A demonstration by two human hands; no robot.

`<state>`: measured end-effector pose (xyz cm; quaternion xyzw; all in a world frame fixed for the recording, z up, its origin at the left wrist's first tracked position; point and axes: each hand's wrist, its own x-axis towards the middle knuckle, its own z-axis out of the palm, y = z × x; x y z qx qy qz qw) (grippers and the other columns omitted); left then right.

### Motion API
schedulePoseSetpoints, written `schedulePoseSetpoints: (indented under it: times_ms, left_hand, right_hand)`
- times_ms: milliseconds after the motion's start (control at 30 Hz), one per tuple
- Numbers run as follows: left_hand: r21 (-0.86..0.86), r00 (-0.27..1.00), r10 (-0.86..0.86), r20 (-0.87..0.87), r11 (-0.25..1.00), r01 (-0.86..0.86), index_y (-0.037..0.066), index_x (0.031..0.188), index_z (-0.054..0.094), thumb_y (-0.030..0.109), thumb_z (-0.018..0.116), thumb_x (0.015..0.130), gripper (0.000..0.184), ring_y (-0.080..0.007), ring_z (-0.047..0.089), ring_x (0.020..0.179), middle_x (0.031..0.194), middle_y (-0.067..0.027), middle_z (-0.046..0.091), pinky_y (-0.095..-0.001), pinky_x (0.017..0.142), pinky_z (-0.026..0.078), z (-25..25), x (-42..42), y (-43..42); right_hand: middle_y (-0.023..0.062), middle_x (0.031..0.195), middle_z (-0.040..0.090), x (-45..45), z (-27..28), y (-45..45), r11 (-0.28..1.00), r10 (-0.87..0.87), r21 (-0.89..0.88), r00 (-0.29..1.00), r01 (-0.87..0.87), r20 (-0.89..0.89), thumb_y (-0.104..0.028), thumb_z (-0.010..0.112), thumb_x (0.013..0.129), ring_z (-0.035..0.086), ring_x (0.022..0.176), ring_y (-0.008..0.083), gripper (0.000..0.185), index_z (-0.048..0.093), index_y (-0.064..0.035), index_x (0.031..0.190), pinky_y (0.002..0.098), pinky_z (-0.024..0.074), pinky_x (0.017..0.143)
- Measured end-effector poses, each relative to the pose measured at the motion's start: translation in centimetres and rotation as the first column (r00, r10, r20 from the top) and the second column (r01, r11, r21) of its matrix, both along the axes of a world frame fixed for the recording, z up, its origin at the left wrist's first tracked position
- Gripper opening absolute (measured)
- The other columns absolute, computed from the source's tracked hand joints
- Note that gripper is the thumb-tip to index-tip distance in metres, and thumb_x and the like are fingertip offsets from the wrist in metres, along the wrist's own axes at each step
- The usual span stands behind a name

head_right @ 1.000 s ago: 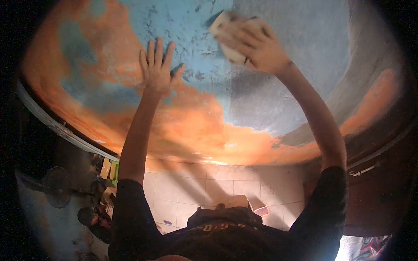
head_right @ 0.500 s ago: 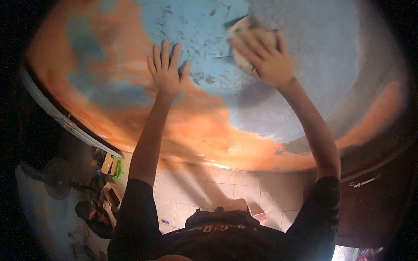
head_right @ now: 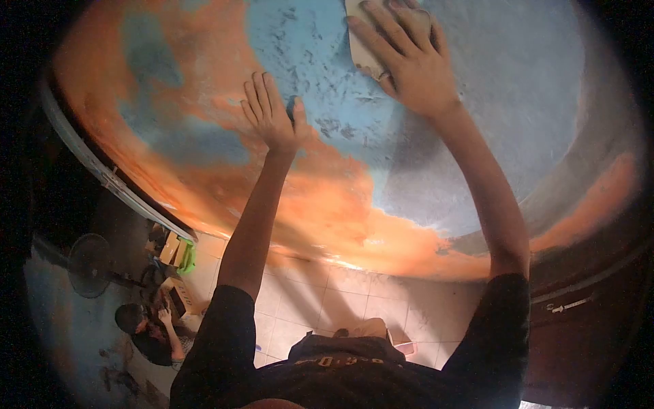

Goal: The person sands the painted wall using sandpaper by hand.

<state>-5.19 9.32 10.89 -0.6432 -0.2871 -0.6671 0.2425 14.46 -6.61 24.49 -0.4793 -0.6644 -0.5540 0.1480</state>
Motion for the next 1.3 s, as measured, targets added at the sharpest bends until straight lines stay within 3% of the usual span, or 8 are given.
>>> schedulePoseSetpoints:
  times_ms: [233,367,433,633,833,967,1100,1300]
  left_hand:
    - [-0.01,0.993,-0.04,0.112,0.999,0.041,-0.01,0.142,0.042,0.041,0.037,0.097,0.068,-0.0395,0.029,0.143,0.15,-0.024,0.039,-0.0505,0.118,0.009,0.5,0.0,-0.5]
    - [-0.014,0.99,-0.05,0.13,0.999,0.053,-0.009,0.143,0.041,0.041,0.037,0.098,0.067,-0.0394,0.028,0.144,0.151,-0.0243,0.038,-0.0504,0.118,0.008,0.4,0.1,-0.5]
    - [-0.076,0.997,-0.07,0.038,0.994,0.073,-0.01,0.147,0.031,0.041,0.039,0.096,0.072,-0.0489,0.02,0.143,0.153,-0.0309,0.027,-0.0614,0.113,0.01,0.1,-0.4,-0.2]
    - [-0.011,0.993,-0.078,0.089,0.997,0.079,-0.006,0.143,0.043,0.043,0.037,0.098,0.066,-0.0433,0.027,0.143,0.151,-0.0246,0.037,-0.0567,0.116,0.009,-0.2,0.0,0.2]
    - [0.142,0.975,0.034,-0.219,0.99,-0.003,-0.007,0.144,0.038,0.039,0.041,0.096,0.067,-0.0512,0.021,0.143,0.152,-0.0319,0.028,-0.0663,0.111,0.008,-1.1,-0.6,0.5]
    - [0.083,0.977,-0.013,-0.212,0.996,0.031,-0.006,0.144,0.04,0.039,0.042,0.096,0.066,-0.0502,0.022,0.143,0.153,-0.0296,0.029,-0.0662,0.111,0.008,-1.6,-0.4,0.2]
    - [0.106,0.979,-0.02,-0.201,0.993,0.042,-0.003,0.146,0.039,0.038,0.041,0.097,0.064,-0.0478,0.021,0.144,0.155,-0.026,0.028,-0.0646,0.112,0.008,-1.6,-0.5,0.3]
    - [0.088,0.987,-0.027,-0.159,0.995,0.042,0.001,0.146,0.042,0.043,0.037,0.099,0.064,-0.0427,0.024,0.145,0.155,-0.0224,0.031,-0.058,0.116,0.004,-1.4,0.0,0.4]
  right_hand:
    - [-0.0069,0.156,0.034,-0.6,-0.8,1.0,0.955,0.11,-0.291,0.978,-0.054,0.179,-0.038,0.079,0.069,0.035,0.139,0.018,0.092,0.035,-0.0318,0.15,0.0499,0.0293,0.113]
    - [-0.0071,0.152,0.039,-0.4,-0.5,0.0,0.983,0.044,0.184,0.994,-0.025,-0.102,-0.038,0.078,0.069,0.037,0.137,0.0176,0.086,0.041,-0.0318,0.147,0.0476,0.0282,0.114]
    - [-0.007,0.153,0.039,-0.1,-3.5,0.4,0.978,0.043,-0.208,0.992,-0.018,0.119,-0.033,0.075,0.073,0.038,0.136,0.02,0.079,0.043,-0.0315,0.146,0.0466,0.0304,0.111]
    - [-0.0059,0.159,0.028,3.0,-2.1,-2.1,0.999,0.022,-0.034,0.991,-0.027,-0.129,-0.032,0.075,0.071,0.033,0.142,0.0216,0.092,0.03,-0.0334,0.152,0.0525,0.0302,0.111]
    - [-0.0028,0.158,0.03,5.2,-4.8,-3.1,0.965,0.092,-0.257,0.986,-0.054,0.138,-0.034,0.074,0.072,0.034,0.142,0.0213,0.089,0.033,-0.033,0.152,0.0536,0.0294,0.112]
    - [-0.004,0.158,0.032,5.6,-5.3,-4.2,0.99,-0.067,0.115,0.983,0.087,-0.17,-0.035,0.072,0.074,0.038,0.138,0.0204,0.086,0.034,-0.033,0.151,0.0541,0.0292,0.111]
    - [-0.0003,0.155,0.037,7.3,-9.2,-4.7,0.971,0.087,-0.224,0.996,-0.08,0.02,-0.029,0.074,0.072,0.04,0.136,0.0254,0.087,0.037,-0.0299,0.15,0.054,0.0306,0.109]
    - [0.0093,0.158,0.03,5.0,-14.9,-7.0,0.963,-0.163,0.085,0.804,0.256,-0.572,-0.018,0.069,0.079,0.034,0.141,0.0307,0.083,0.033,-0.0255,0.153,0.0623,0.0234,0.111]
